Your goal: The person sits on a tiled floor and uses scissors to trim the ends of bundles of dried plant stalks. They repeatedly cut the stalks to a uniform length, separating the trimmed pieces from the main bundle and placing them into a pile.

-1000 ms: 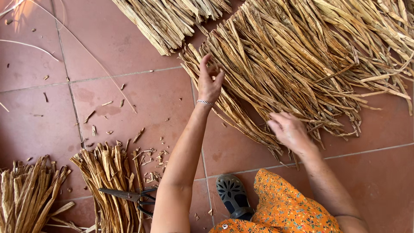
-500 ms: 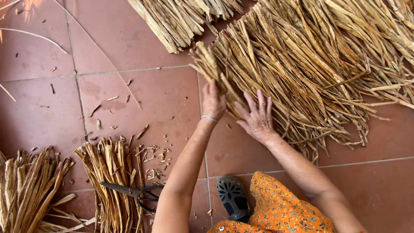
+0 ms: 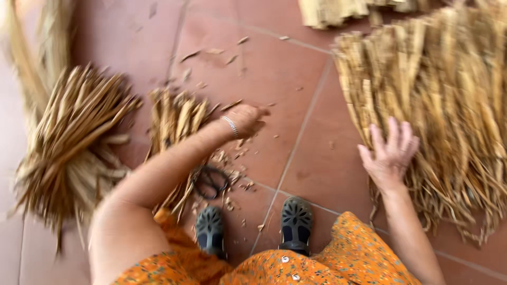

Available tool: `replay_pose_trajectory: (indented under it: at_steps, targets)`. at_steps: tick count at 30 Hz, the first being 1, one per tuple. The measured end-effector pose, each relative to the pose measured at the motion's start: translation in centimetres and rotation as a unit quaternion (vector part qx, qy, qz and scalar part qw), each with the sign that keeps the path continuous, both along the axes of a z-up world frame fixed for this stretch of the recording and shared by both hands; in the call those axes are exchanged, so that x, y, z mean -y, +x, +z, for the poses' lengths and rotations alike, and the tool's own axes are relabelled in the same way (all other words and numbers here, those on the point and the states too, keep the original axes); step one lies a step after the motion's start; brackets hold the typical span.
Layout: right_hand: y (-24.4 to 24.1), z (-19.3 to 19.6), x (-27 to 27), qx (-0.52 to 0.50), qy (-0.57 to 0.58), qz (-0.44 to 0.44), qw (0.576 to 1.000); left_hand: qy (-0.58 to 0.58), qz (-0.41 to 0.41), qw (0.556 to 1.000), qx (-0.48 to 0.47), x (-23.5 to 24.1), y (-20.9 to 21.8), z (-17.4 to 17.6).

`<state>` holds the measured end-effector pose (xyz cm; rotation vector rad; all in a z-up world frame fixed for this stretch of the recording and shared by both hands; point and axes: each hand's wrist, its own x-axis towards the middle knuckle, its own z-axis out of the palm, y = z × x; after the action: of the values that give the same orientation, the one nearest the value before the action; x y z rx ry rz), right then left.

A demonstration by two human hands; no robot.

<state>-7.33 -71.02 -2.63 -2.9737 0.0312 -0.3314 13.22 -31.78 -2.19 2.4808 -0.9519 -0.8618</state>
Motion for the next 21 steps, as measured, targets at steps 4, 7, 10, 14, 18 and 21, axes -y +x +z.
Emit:
replay_pose_trajectory:
  at_steps: [4, 7, 10, 14, 18, 21]
  targets:
    - [1.3, 3.8, -2.3, 0.029, -0.038, 0.073, 0.996, 0.187, 0.127, 0.974, 0.010, -15.8, -1.5, 4.1]
    - [2.8, 6.1, -5.5, 0.026, -0.008, 0.150, 0.988, 0.170, 0.288, 0.942, -0.014, -25.3, -5.0, 5.9]
    - [3.7, 6.7, -11.1, -0.021, 0.050, 0.218, 0.974, 0.076, 0.407, 0.908, -0.056, -31.9, -9.3, 5.6]
    - [2.3, 5.1, -21.8, -0.082, 0.179, 0.350, 0.916, 0.070, 0.467, 0.876, -0.101, -35.2, -13.6, 3.0]
    - [0.0, 2.1, -32.3, -0.162, 0.311, 0.423, 0.835, 0.048, 0.430, 0.896, -0.101, -35.0, -15.3, 0.1]
    - [-0.6, 0.1, -37.5, -0.124, 0.300, 0.471, 0.820, 0.003, 0.459, 0.878, -0.137, -33.4, -15.1, -1.5]
